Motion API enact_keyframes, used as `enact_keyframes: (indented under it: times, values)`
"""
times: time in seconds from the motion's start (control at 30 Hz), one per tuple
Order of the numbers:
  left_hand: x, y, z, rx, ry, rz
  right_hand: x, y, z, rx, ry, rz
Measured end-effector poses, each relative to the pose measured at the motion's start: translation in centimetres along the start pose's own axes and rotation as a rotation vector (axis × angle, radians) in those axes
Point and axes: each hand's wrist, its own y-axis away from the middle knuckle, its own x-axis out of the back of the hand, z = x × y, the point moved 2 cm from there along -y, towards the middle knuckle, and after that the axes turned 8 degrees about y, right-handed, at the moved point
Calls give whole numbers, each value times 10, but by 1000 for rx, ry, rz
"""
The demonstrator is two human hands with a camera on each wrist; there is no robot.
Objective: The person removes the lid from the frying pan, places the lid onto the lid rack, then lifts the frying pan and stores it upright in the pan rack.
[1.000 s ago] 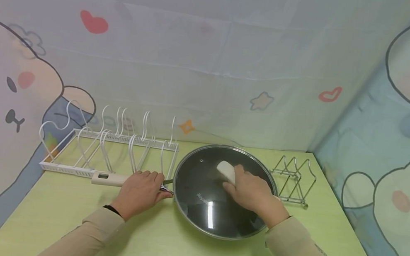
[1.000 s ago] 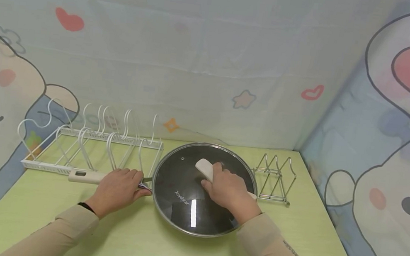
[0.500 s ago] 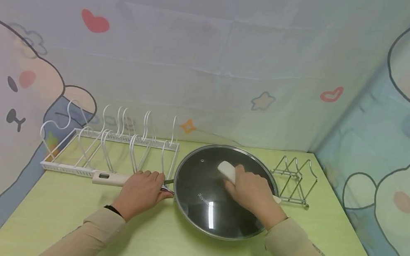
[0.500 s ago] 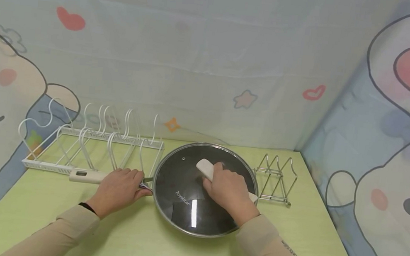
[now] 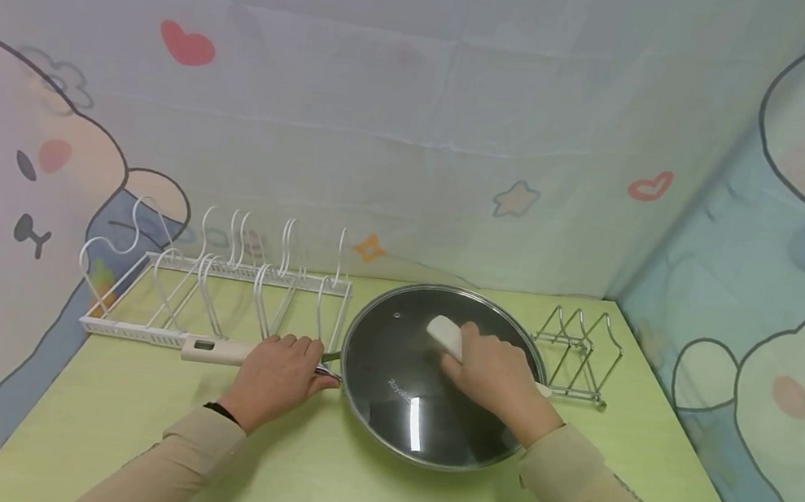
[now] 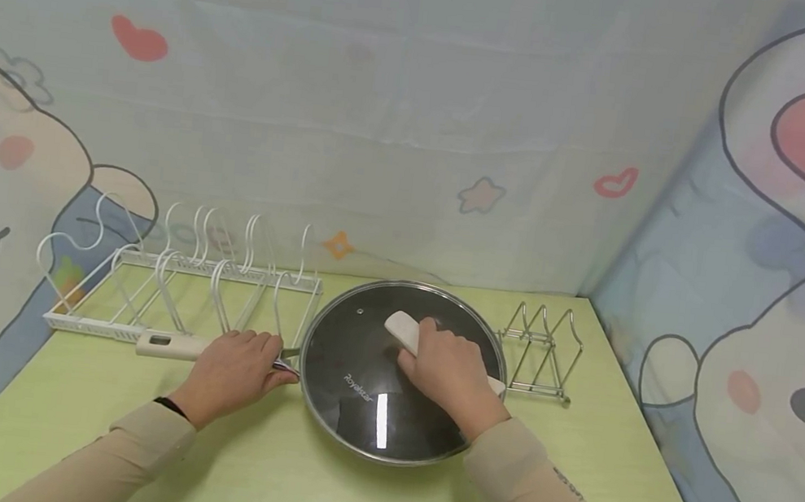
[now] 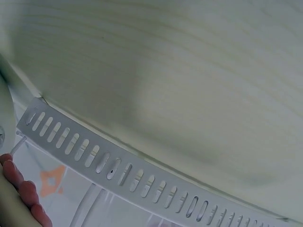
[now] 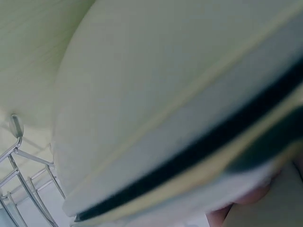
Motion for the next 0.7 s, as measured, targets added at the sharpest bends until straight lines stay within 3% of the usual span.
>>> enact_keyframes:
  times: [0.7]
  values:
    - [-1,0,0,25,27,-27,7,2,2,-8,-49,-6]
